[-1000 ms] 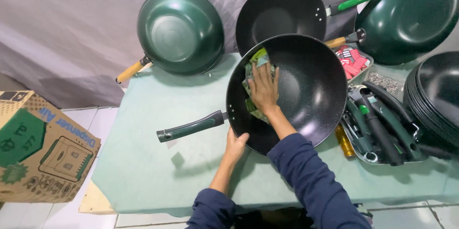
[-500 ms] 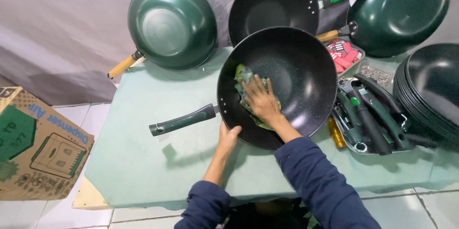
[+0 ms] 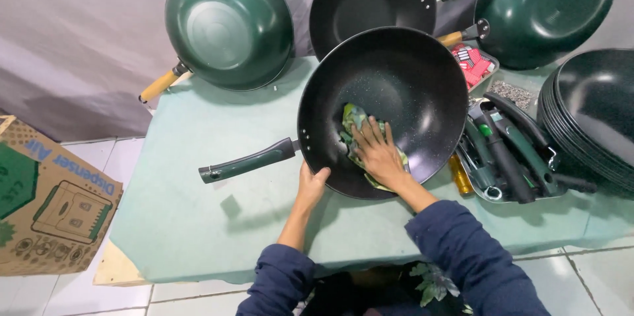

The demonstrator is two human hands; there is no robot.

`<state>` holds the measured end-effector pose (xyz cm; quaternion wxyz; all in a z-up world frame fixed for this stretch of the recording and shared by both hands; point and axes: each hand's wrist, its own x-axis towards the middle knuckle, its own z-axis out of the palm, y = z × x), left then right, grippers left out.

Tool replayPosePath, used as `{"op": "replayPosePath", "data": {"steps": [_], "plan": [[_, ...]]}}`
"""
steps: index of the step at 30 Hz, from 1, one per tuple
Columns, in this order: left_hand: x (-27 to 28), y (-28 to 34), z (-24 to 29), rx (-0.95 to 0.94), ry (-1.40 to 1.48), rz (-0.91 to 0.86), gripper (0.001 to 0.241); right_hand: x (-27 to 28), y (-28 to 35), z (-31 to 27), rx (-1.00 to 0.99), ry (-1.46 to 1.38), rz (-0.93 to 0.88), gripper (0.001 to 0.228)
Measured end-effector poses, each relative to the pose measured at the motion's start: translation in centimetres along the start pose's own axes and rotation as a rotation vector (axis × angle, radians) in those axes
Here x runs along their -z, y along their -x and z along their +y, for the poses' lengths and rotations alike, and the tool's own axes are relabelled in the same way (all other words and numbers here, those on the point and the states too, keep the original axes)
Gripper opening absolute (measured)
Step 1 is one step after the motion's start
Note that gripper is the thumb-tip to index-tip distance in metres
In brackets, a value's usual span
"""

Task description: Cleaning the interior surface of a wok using a cloth

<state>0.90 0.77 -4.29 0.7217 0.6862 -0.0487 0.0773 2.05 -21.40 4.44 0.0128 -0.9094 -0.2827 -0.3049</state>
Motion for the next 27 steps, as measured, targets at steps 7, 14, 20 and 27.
{"op": "replayPosePath", "data": {"steps": [7,14,20,27], "plan": [[-0.2,0.9,4.3,-0.101,-0.007,-0.002,0.051,-0.8,-1.6,-5.7,0.071,-0.477,-0.015,0.049],[0.3,0.8,1.7,-0.114,-0.013,-0.018,0.055,0.2,1.2,-3.6,0.139,-0.627,-0.107,0.046],[0.1,1.0,2.6,-0.145,-0.025,-0.013,0.046,-0.4,-1.9,-4.9,0.159,-0.433,0.008,0.044],[0.1,1.6,4.5,-0.15,-0.007,-0.011,0.046,0.0,-1.7,-6.2,0.092,-0.513,-0.045,0.049]]}}
